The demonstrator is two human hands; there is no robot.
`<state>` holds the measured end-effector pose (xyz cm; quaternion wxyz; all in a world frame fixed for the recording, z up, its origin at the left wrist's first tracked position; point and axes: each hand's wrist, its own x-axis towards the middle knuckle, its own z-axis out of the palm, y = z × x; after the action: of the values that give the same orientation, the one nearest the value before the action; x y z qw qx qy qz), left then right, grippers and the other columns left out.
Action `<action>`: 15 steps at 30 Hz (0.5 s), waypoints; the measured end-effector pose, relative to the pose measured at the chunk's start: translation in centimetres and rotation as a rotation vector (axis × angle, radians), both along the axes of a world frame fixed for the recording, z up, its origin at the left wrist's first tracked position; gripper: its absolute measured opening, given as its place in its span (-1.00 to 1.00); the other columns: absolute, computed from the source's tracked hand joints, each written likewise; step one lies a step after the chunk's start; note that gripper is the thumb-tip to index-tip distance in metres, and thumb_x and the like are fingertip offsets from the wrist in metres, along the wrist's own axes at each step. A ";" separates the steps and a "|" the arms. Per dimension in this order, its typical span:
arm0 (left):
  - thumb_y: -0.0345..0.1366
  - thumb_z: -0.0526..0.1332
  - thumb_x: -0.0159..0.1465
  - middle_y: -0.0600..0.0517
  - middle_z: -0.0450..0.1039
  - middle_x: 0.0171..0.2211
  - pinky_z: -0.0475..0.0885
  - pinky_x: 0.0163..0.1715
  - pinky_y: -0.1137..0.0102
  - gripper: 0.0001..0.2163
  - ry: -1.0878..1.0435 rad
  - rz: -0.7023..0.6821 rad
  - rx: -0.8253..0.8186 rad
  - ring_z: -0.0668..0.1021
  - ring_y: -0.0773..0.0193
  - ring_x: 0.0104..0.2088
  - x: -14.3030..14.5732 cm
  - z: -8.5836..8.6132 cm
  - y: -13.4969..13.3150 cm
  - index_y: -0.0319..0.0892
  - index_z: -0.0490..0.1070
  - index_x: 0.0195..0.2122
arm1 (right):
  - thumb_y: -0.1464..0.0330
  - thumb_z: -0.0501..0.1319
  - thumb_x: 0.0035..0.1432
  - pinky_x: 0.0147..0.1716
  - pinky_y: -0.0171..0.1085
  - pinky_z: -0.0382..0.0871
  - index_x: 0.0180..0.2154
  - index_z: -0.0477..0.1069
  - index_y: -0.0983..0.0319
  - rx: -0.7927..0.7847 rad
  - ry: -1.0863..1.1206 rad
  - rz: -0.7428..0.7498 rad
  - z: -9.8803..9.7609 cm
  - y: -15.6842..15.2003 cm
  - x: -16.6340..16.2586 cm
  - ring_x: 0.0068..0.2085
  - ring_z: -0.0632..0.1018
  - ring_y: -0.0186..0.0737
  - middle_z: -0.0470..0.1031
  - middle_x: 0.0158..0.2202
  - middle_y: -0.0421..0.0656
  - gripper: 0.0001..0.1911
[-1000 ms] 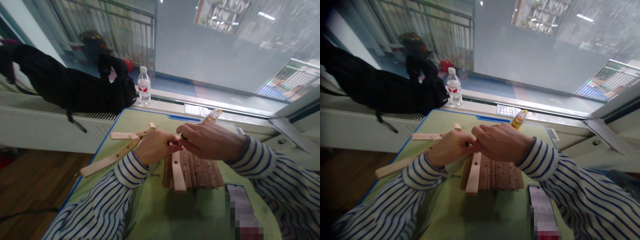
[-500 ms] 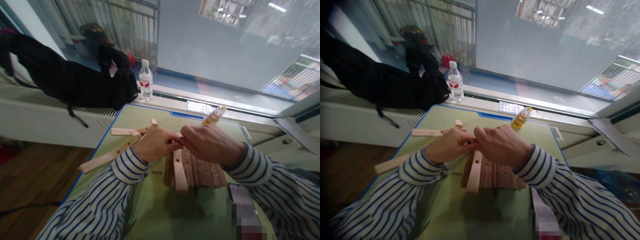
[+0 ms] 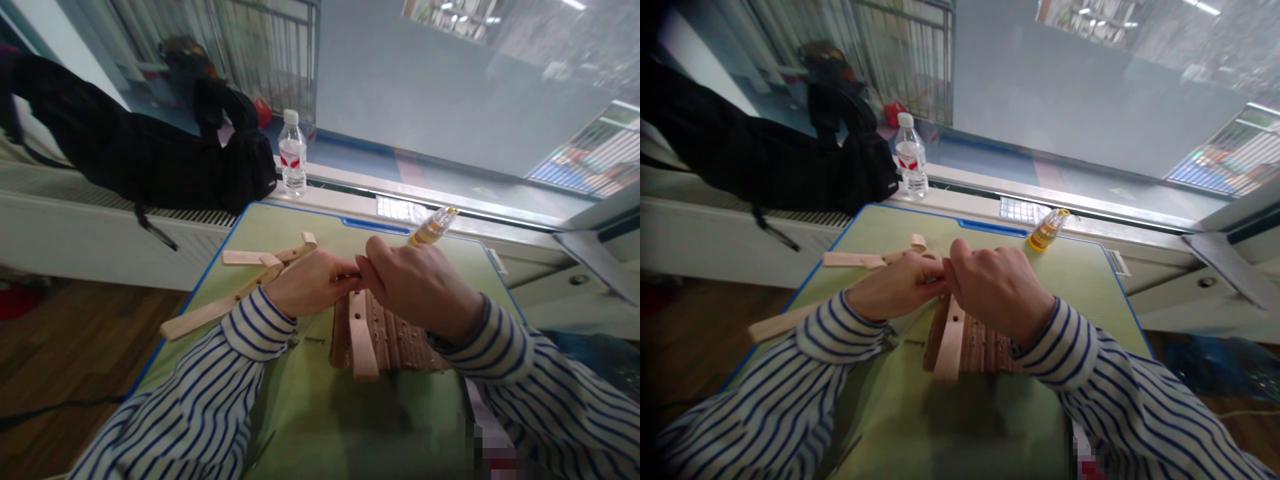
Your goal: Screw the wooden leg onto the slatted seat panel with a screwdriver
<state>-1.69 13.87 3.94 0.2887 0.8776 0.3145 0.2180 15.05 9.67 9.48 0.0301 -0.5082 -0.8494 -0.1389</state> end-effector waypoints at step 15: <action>-0.15 0.06 0.30 0.06 0.44 -0.53 0.18 -0.50 0.50 -0.68 0.024 -0.008 0.007 0.42 0.40 -0.49 0.0 0.0 -0.2 -0.22 0.51 -0.40 | 0.23 -0.19 0.30 -0.57 -0.26 -0.23 -0.32 0.24 0.25 0.026 0.010 -0.017 -0.3 -0.3 -0.1 -0.66 0.15 -0.40 0.33 -0.64 -0.21 -0.66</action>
<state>-1.69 13.71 3.99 0.2826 0.8824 0.3138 0.2074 14.92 9.38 9.14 0.0398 -0.5156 -0.8430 -0.1478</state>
